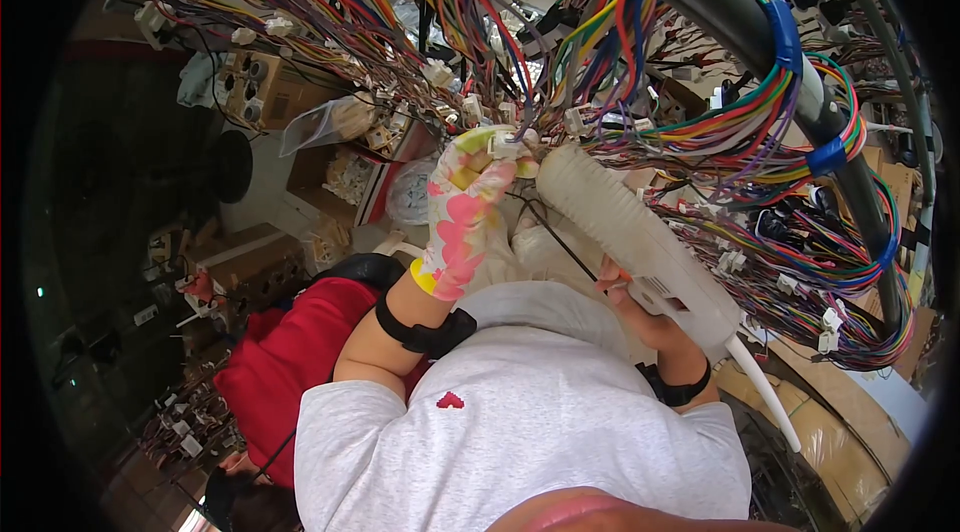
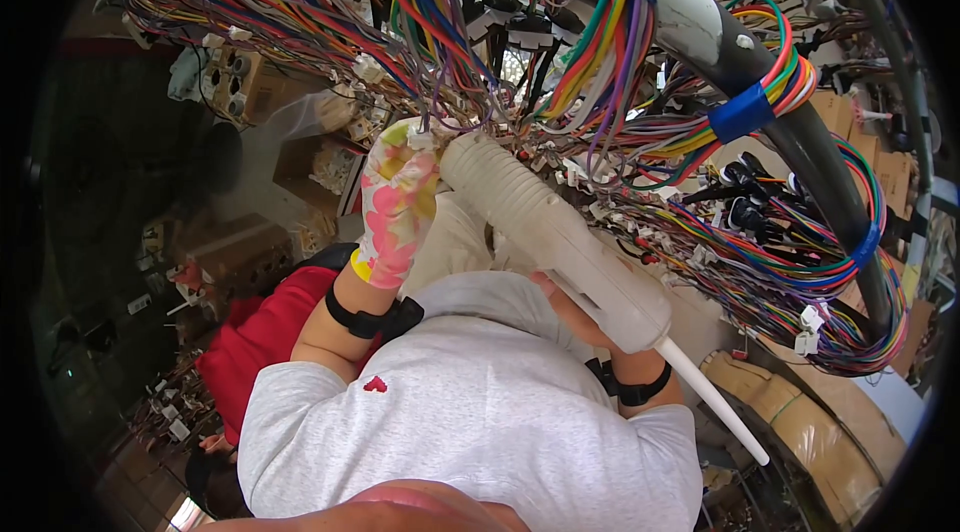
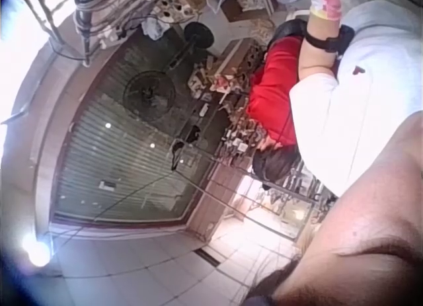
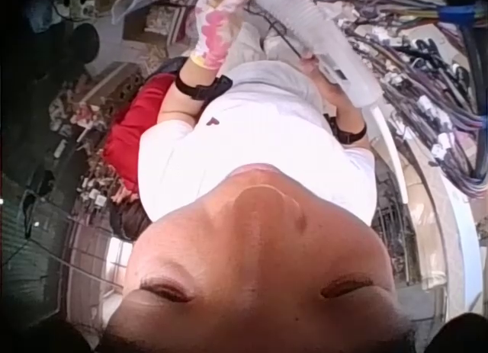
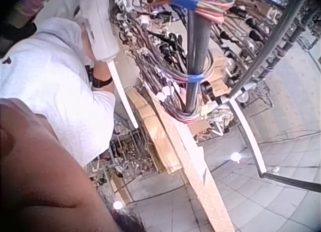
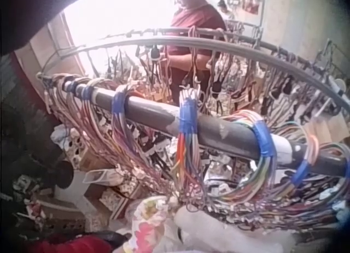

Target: Applying hot glue to secure various points and connectors on a large circular wire harness assembly rack.

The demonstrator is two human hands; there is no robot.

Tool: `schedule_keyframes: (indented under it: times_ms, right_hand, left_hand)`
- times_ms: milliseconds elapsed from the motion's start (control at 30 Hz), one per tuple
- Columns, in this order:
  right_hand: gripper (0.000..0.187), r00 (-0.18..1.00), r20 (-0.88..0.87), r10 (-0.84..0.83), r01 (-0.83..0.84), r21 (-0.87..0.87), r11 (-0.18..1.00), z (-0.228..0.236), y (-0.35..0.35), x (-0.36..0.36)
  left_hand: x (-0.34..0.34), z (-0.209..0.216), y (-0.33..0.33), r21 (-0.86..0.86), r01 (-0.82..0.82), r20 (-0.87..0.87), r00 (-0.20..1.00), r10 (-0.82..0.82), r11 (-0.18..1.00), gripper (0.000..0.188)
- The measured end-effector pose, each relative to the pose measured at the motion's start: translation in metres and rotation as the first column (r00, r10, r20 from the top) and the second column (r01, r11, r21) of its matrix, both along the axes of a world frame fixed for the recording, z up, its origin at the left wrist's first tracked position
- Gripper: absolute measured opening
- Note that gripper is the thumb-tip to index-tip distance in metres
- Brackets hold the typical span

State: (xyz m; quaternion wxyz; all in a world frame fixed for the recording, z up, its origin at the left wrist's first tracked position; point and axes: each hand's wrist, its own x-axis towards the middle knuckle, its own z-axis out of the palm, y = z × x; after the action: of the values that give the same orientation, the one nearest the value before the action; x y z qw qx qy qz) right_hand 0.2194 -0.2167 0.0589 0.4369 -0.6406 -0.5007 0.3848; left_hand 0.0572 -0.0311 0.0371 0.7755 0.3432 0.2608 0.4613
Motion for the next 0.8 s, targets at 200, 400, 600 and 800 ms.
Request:
schedule_keyframes:
  times_ms: [200,400,600,800]
  right_hand:
    - [0.032,0.935,-0.355,-0.029,0.051,0.052,0.997,0.008,0.013,-0.006]
    - [0.053,0.934,-0.322,-0.155,0.160,-0.010,0.987,-0.009,-0.008,-0.010]
    - [0.046,0.962,-0.249,-0.112,0.122,0.026,0.992,-0.006,-0.005,-0.011]
    - [0.042,0.920,-0.375,-0.112,0.103,-0.044,0.994,0.005,0.001,-0.013]
  left_hand:
    - [-0.006,-0.007,0.001,-0.167,0.122,0.083,0.990,-0.110,0.978,0.040]
    - [-0.006,-0.012,0.002,-0.311,0.210,0.199,0.968,-0.152,0.927,0.046]
    - [-0.009,-0.025,0.000,-0.290,0.283,0.402,0.903,-0.152,0.914,0.043]
    - [-0.005,-0.016,0.000,-0.379,0.209,0.251,0.961,-0.117,0.902,0.040]
